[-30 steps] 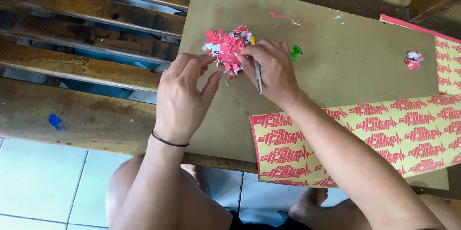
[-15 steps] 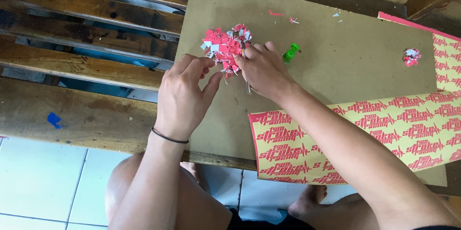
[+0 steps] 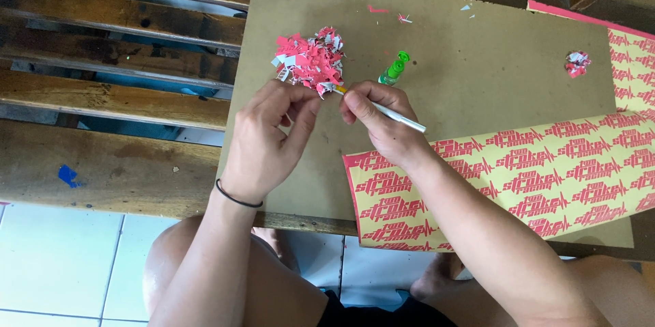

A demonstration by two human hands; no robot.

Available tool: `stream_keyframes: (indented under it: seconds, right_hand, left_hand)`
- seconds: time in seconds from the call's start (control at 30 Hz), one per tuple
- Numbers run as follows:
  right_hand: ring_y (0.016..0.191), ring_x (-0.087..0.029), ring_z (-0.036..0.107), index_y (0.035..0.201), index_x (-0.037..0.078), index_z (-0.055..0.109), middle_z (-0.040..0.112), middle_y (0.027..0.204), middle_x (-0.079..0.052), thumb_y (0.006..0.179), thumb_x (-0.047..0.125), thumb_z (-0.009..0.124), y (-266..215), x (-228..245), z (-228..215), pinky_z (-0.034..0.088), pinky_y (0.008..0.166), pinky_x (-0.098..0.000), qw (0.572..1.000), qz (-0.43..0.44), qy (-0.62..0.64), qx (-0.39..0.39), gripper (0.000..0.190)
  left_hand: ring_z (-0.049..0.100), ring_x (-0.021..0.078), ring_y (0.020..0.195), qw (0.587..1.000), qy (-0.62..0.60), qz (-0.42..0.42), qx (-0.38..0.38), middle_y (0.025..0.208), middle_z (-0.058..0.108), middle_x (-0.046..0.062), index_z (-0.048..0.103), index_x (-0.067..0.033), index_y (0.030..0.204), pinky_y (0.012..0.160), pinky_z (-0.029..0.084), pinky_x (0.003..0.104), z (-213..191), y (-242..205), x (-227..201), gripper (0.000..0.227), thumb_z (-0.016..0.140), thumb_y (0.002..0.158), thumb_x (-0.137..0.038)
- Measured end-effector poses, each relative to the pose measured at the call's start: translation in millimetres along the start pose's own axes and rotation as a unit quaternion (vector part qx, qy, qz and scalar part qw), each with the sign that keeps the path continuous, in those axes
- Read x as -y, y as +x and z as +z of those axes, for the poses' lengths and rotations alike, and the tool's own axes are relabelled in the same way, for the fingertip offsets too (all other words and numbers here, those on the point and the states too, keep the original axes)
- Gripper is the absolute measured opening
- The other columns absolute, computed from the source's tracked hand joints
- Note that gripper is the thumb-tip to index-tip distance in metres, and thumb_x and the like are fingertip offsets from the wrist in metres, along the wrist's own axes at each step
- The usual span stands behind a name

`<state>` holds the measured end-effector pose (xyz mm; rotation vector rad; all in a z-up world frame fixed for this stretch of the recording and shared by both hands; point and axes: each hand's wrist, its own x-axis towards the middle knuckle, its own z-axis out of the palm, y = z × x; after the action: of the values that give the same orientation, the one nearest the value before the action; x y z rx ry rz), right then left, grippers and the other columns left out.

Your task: The person uses a craft knife to cut out individual red logos from a yellow sticker sheet. They carefully trace the outlines of the logos and remove the excess material. Finally, they peel the backing off a red vinyl sheet.

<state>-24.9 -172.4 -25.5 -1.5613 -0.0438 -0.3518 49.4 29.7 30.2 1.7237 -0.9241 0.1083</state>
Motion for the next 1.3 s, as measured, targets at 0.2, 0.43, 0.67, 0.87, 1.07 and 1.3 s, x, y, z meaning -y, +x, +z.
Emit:
stream_keyframes:
  seconds: [0.2, 0.43, 0.67, 0.87, 1.07, 1.3]
  right_hand:
    - [0.077, -0.022, 0.061, 0.109, -0.002, 0.071, 0.066, 0.081, -0.017, 0.111, 0.018, 0.053, -16, 29, -2, 0.049, 0.077, -0.0338, 0.992, -0.033, -0.119, -0.009, 0.027]
    - [0.073, -0.022, 0.064, 0.126, -0.002, 0.069, 0.071, 0.09, -0.017, 0.111, 0.034, 0.034, -103, 48, -23, 0.05, 0.063, -0.032, 0.96, 0.048, -0.275, -0.032, 0.053]
    - [0.083, -0.029, 0.075, 0.118, -0.002, 0.071, 0.075, 0.097, -0.019, 0.091, 0.003, 0.074, -135, 12, -23, 0.059, 0.072, -0.0355, 0.965, 0.029, -0.258, -0.031, 0.028]
    - [0.072, -0.028, 0.074, 0.102, -0.005, 0.069, 0.074, 0.086, -0.021, 0.088, -0.003, 0.075, -134, 0, -25, 0.059, 0.062, -0.0343, 0.973, 0.028, -0.223, -0.051, 0.015]
    - [0.072, -0.029, 0.076, 0.093, -0.005, 0.071, 0.075, 0.084, -0.02, 0.086, -0.008, 0.078, -129, -4, -25, 0.059, 0.06, -0.0326, 0.962, 0.002, -0.259, -0.083, 0.011]
    - [0.076, -0.022, 0.07, 0.098, 0.001, 0.067, 0.074, 0.09, -0.011, 0.096, 0.001, 0.074, -126, 5, -20, 0.057, 0.067, -0.0334, 0.935, 0.013, -0.35, -0.048, 0.007]
  left_hand:
    - [0.061, 0.0261, 0.059, 0.999, 0.016, -0.03, 0.023, 0.065, 0.054, 0.009, 0.072, -0.0041, 0.086, 0.054, 0.05, 0.034, 1, -3, 8, 0.018, 0.071, 0.1, -0.016]
    - [0.071, 0.0384, 0.085, 0.968, 0.135, -0.056, 0.203, 0.087, 0.068, 0.016, 0.075, -0.0032, 0.104, 0.074, 0.057, 0.048, 21, -32, -6, 0.014, 0.072, 0.091, -0.009]
    - [0.056, 0.0323, 0.129, 0.86, 0.308, -0.044, 0.404, 0.139, 0.059, 0.016, 0.063, -0.0007, 0.134, 0.092, 0.054, 0.042, 67, -80, -10, 0.053, 0.068, 0.088, -0.028]
    - [0.053, 0.0292, 0.127, 0.836, 0.368, -0.037, 0.406, 0.138, 0.059, 0.014, 0.062, -0.002, 0.138, 0.095, 0.051, 0.041, 75, -75, -11, 0.056, 0.067, 0.091, -0.031]
    - [0.053, 0.0281, 0.118, 0.832, 0.388, -0.037, 0.394, 0.132, 0.057, 0.01, 0.064, -0.0119, 0.139, 0.092, 0.05, 0.041, 79, -70, -13, 0.052, 0.066, 0.091, -0.032]
    - [0.054, 0.0281, 0.099, 0.887, 0.366, 0.006, 0.282, 0.128, 0.057, 0.005, 0.063, -0.0164, 0.132, 0.078, 0.052, 0.042, 83, -79, 2, 0.047, 0.066, 0.089, -0.037]
